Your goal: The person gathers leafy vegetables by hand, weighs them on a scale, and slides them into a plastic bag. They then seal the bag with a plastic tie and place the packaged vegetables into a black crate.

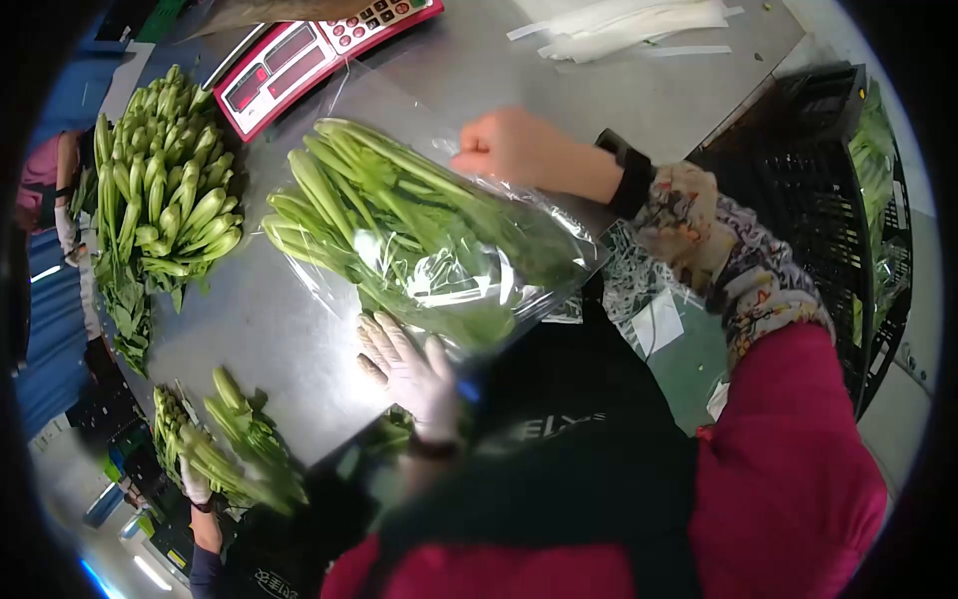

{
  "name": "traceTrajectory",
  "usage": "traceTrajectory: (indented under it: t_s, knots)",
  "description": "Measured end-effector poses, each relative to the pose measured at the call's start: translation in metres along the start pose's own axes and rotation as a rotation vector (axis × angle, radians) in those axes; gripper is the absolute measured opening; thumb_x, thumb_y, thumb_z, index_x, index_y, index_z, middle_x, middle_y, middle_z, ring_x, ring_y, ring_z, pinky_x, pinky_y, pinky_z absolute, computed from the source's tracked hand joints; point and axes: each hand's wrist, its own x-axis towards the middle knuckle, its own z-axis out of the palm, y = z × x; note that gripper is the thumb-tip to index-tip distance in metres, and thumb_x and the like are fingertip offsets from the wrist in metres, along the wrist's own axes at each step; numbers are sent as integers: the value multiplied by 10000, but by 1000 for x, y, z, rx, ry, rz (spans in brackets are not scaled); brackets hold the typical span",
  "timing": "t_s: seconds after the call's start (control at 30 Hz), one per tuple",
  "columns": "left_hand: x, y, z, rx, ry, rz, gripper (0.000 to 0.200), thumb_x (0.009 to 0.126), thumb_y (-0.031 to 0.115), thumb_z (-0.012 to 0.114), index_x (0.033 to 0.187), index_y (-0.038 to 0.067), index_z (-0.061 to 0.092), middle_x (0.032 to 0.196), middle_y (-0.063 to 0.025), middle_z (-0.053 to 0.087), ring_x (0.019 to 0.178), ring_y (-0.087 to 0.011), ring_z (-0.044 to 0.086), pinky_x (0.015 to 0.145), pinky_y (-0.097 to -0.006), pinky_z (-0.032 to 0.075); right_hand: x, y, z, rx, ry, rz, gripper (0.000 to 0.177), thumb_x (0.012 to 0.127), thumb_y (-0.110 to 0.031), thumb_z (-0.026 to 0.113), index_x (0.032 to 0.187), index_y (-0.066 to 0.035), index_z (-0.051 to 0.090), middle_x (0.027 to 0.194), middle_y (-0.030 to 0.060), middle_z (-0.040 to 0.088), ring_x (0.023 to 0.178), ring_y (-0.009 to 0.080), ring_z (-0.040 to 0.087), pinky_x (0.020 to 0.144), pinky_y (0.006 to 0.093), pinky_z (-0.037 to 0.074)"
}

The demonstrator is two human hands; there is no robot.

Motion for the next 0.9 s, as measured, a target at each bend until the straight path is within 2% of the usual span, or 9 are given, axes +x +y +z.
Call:
traceTrajectory:
  t_s: [0.13, 0.2, 0.33, 0.47, 0.5, 0.57, 0.7, 0.8, 0.9]
  knots:
    - [-1, -1, -4, 65, -47, 39, 740, 911, 509, 354, 1435, 4, 222, 1496, -218, 181, 1388, -360, 167, 1096, -550, 68, 0, 12, -23, 324, -183, 176, 281, 871, -281, 608, 740, -32, 616, 590, 3, 580, 505, 82, 506, 479, 233, 394]
    - [-2, -2, 0, 7, -30, 27, 740, 910, 509, 359, 1436, 6, 221, 1496, -223, 175, 1391, -360, 159, 1095, -556, 44, 0, 23, -30, 383, -76, 355, 279, 889, -273, 588, 768, -22, 612, 584, 0, 572, 480, 80, 493, 462, 225, 388]
    - [-2, -3, 1, 9, -26, 25, 741, 908, 502, 365, 1436, 3, 217, 1496, -230, 168, 1393, -362, 149, 1097, -552, 27, -13, 25, -60, 324, 195, 375, 264, 891, -271, 581, 803, -25, 617, 609, 3, 571, 538, 82, 534, 512, 209, 424]
    - [0, 1, -2, -7, -26, 27, 749, 906, 500, 363, 1437, -5, 205, 1498, -229, 160, 1393, -369, 142, 1096, -555, 30, -70, -14, -30, 177, 412, -235, 279, 955, -174, 427, 1133, -12, 568, 1075, 120, 617, 987, 189, 602, 861, 303, 457]
    - [0, 4, -4, -23, -18, 27, 747, 908, 495, 360, 1437, -9, 200, 1498, -228, 162, 1391, -373, 146, 1093, -560, 46, -70, -6, -19, 174, 417, -236, 279, 955, -174, 427, 1133, -12, 568, 1075, 120, 617, 987, 189, 602, 861, 303, 457]
    - [-3, 6, -6, -17, -35, 25, 743, 909, 489, 360, 1437, -9, 199, 1498, -226, 162, 1389, -374, 150, 1092, -563, 54, -78, 5, 4, -629, 88, -442, 401, 942, -161, 431, 1319, -24, 426, 1283, 161, 511, 1212, 252, 479, 1035, 394, 323]
    - [-4, -1, -2, 11, 6, 68, 732, 909, 466, 362, 1440, -6, 189, 1500, -220, 159, 1385, -376, 156, 1090, -562, 71, -83, 31, -24, -221, 322, -40, 524, 909, -163, 479, 1392, -34, 322, 1391, 145, 407, 1296, 251, 381, 1084, 446, 232]
    - [-1, 5, -4, 17, 3, 48, 715, 911, 448, 352, 1446, 6, 184, 1509, -202, 154, 1403, -335, 134, 1106, -532, 62, -111, 28, -29, -427, -8, -444, 580, 809, -86, 532, 1368, -118, 385, 1439, 68, 365, 1338, 236, 321, 1097, 464, 200]
    - [-3, 5, -2, -35, 35, 96, 697, 916, 436, 347, 1445, 10, 189, 1488, -205, 219, 1396, -310, 182, 1109, -529, 70, -102, 18, -20, -422, -97, -693, 595, 727, -71, 563, 1310, -134, 461, 1410, 45, 415, 1323, 229, 353, 1087, 502, 202]
